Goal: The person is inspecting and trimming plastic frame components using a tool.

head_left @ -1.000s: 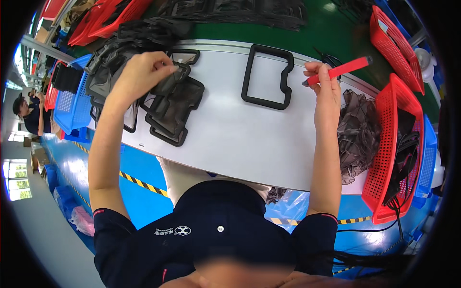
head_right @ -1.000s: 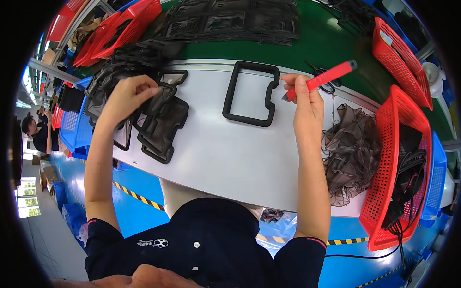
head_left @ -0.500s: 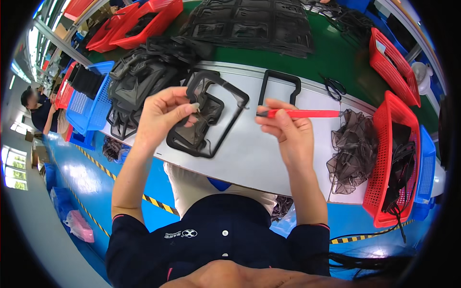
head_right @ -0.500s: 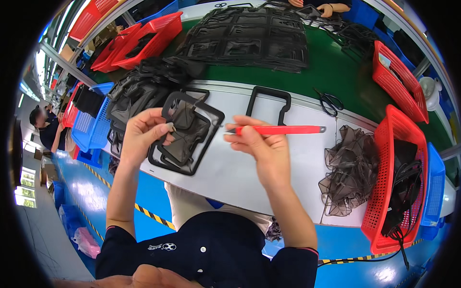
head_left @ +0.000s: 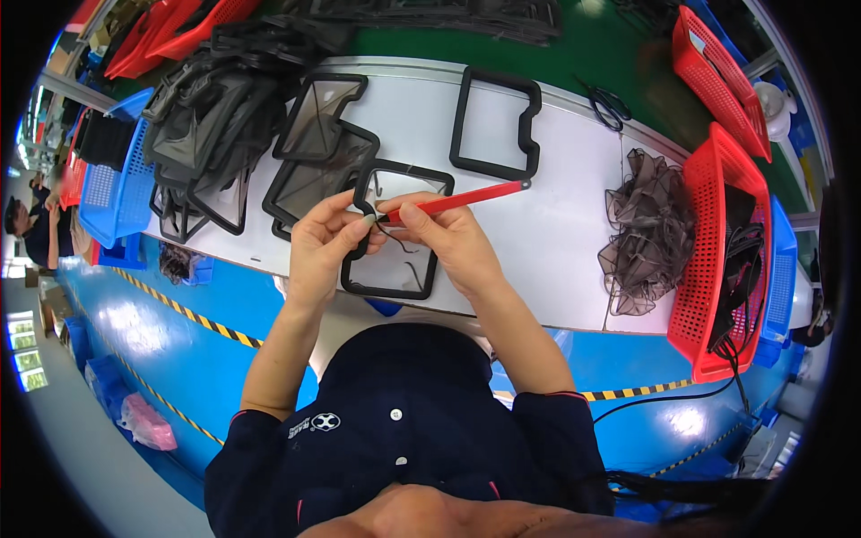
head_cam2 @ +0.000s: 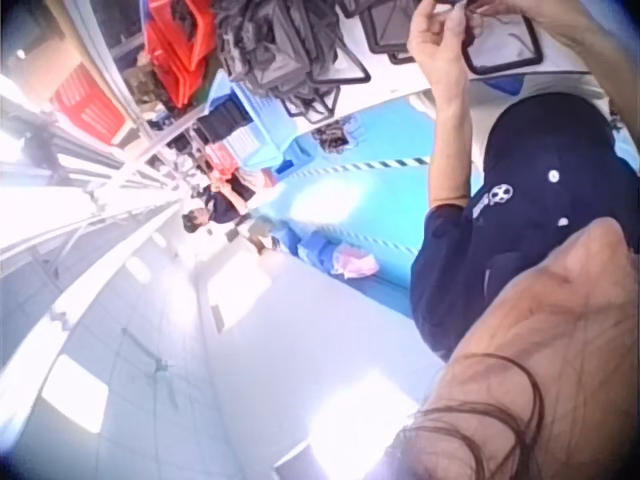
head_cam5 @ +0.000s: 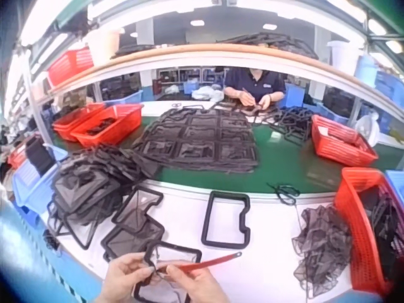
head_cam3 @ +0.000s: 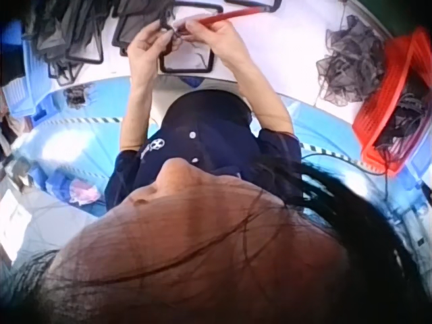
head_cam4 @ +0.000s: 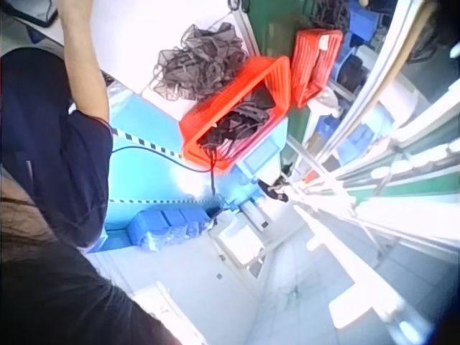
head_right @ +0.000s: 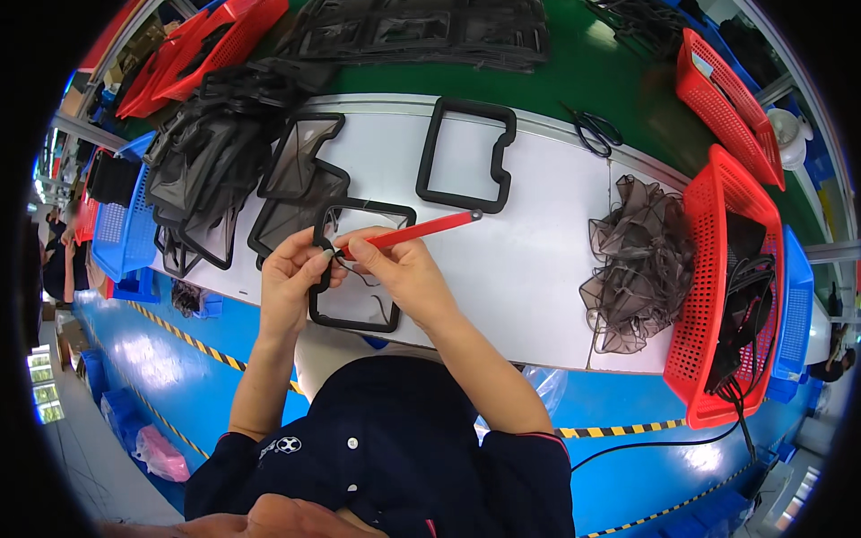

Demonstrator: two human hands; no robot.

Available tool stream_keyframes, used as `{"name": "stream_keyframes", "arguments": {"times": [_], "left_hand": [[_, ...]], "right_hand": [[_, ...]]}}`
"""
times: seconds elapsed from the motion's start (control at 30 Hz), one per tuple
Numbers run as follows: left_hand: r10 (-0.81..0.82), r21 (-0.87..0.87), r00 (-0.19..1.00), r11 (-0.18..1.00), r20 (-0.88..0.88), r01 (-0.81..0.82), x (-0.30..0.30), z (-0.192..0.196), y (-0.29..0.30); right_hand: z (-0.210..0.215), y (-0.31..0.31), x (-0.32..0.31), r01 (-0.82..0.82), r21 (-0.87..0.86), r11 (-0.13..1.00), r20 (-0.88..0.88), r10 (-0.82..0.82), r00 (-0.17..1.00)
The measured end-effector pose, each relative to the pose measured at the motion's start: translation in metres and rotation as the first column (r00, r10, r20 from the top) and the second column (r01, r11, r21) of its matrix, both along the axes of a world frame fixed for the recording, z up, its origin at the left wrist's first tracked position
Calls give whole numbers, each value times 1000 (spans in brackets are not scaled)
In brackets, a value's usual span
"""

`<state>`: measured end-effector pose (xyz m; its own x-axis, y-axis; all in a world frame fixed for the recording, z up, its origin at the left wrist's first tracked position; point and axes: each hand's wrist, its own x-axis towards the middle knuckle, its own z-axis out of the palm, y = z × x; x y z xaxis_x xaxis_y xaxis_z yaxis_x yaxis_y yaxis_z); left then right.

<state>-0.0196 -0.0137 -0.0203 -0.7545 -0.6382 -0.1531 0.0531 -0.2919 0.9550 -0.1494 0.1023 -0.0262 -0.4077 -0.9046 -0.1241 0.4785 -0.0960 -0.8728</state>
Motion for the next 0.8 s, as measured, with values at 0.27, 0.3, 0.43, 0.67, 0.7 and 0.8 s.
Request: {"name": "stream_keyframes", "arguments": {"times": [0.27, 0.3, 0.43, 0.67, 0.7, 0.8], "left_hand": [[-11, -18, 998, 1000, 65, 12, -3, -3, -9], [-9, -46, 997, 999, 74, 13, -1, -6, -11], [79, -215, 976, 976, 205, -34, 7, -6, -13], [295, -639, 862, 768, 411, 42, 12, 9, -5], [316, -685, 832, 722, 456, 101, 10, 13, -3], [313, -734, 727, 567, 611, 373, 2, 21, 0]], "right_hand": [[-4, 1, -4, 2, 125, 992, -329, 40, 943], [1, 3, -10, 72, 156, 985, -443, 5, 896], [23, 30, -63, 483, -26, 875, -618, -394, 680], [34, 154, -150, 896, -240, 373, -844, -536, -3], [32, 164, -148, 924, -196, 328, -875, -484, -14], [13, 182, -133, 922, -152, 356, -967, -246, -65]]}}
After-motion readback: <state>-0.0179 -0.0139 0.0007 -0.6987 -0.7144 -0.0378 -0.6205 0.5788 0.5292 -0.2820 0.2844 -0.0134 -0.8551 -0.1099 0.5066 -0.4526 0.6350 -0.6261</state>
